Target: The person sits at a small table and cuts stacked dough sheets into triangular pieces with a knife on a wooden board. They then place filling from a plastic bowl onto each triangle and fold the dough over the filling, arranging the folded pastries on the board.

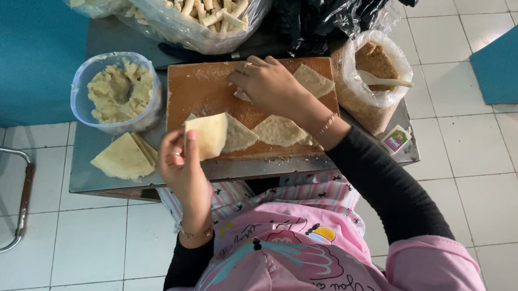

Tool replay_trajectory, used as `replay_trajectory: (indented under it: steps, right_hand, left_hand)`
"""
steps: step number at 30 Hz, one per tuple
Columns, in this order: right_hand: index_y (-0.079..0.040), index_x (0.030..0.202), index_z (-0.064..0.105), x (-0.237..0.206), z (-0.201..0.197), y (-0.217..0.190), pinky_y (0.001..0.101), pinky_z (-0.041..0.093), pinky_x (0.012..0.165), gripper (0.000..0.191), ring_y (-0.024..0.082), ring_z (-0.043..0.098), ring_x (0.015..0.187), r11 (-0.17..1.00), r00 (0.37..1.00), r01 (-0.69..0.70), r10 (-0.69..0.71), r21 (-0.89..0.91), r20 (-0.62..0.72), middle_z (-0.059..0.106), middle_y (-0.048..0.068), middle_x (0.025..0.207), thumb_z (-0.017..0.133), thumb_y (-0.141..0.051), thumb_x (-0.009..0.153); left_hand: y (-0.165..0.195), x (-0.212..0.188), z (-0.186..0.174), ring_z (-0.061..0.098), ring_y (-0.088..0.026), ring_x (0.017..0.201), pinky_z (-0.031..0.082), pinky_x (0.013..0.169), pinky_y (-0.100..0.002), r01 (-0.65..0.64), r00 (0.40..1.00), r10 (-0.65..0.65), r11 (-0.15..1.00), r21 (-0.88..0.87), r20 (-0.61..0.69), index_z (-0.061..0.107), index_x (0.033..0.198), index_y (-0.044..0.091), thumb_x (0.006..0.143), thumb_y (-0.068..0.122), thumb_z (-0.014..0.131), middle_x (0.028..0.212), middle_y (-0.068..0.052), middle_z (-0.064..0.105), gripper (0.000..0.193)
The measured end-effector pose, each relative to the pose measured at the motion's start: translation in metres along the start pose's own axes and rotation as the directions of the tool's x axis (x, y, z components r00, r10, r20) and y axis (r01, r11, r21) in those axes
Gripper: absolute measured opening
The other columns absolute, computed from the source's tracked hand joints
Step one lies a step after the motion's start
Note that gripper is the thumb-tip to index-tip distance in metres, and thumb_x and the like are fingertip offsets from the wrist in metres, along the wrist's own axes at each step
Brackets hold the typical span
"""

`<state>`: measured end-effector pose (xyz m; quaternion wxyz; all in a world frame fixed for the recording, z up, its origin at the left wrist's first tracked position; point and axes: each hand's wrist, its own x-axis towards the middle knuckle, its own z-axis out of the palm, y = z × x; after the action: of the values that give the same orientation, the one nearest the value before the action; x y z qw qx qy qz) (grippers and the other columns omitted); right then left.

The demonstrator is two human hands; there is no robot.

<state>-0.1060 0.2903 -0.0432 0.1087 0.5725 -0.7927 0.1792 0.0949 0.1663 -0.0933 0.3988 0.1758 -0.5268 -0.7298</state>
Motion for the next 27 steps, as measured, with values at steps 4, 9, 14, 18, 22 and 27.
replay_trajectory:
  steps: [4,9,14,18,22,27]
  right_hand:
    - [-0.009,0.124,0.068,-0.026,-0.03,-0.038,0.0415,0.055,0.094,0.029,0.029,0.063,0.109,0.961,0.975,0.055,0.007,0.271,-0.223,0.066,0.006,0.112,0.079,-0.016,0.097]
    - [-0.006,0.107,0.073,-0.06,-0.048,-0.092,0.0422,0.055,0.085,0.031,0.029,0.066,0.101,0.924,0.974,0.177,-0.115,0.34,-0.196,0.069,0.009,0.109,0.085,-0.022,0.084]
    - [-0.007,0.101,0.077,-0.062,-0.045,-0.085,0.0374,0.059,0.093,0.015,0.026,0.072,0.106,0.9,0.959,0.088,0.039,0.428,-0.279,0.075,0.007,0.11,0.081,-0.01,0.087]
    - [-0.006,0.103,0.079,-0.075,-0.038,-0.078,0.0327,0.06,0.09,0.016,0.021,0.075,0.104,0.706,0.956,-0.034,0.229,0.707,-0.183,0.077,0.007,0.11,0.082,-0.008,0.087]
    - [-0.003,0.106,0.08,-0.081,-0.029,-0.076,0.0305,0.061,0.092,0.017,0.017,0.073,0.104,0.407,0.927,-0.174,0.375,0.897,0.01,0.075,0.008,0.114,0.079,-0.005,0.09]
    - [0.001,0.104,0.079,-0.084,-0.023,-0.082,0.0301,0.061,0.096,0.013,0.015,0.069,0.108,0.14,0.877,-0.243,0.456,0.96,0.155,0.068,0.009,0.121,0.074,-0.004,0.093]
  left_hand:
    - [-0.009,0.001,-0.001,0.062,-0.009,0.093,0.05,0.086,-0.023,0.086,0.994,-0.08,0.994,-0.074,0.08,0.066,0.115,-0.005,0.104,0.007,0.069,0.101,-0.007,0.07,0.016]
    - [-0.003,-0.003,0.006,0.069,-0.015,0.104,0.057,0.09,-0.029,0.293,0.939,-0.234,0.928,-0.228,0.252,0.064,0.13,-0.007,0.103,0.011,0.062,0.117,-0.012,0.072,0.031]
    - [0.027,-0.007,0.01,0.068,-0.016,0.113,0.057,0.096,-0.033,0.348,0.878,-0.248,0.918,-0.191,0.408,0.043,0.155,0.0,0.103,0.015,0.057,0.131,-0.01,0.067,0.056]
    - [0.042,-0.011,0.012,0.067,-0.019,0.117,0.054,0.105,-0.033,0.188,0.837,-0.116,0.979,-0.082,0.535,0.024,0.166,0.003,0.102,0.008,0.063,0.126,-0.018,0.069,0.075]
    - [0.041,-0.014,0.017,0.068,-0.019,0.121,0.056,0.107,-0.034,0.114,0.841,-0.052,0.99,-0.082,0.539,0.026,0.162,0.003,0.095,-0.002,0.071,0.128,-0.018,0.068,0.081]
    - [0.031,-0.022,0.02,0.07,-0.017,0.112,0.058,0.098,-0.031,0.063,0.886,-0.033,0.997,-0.049,0.463,0.043,0.143,0.001,0.092,-0.008,0.075,0.123,-0.016,0.068,0.061]
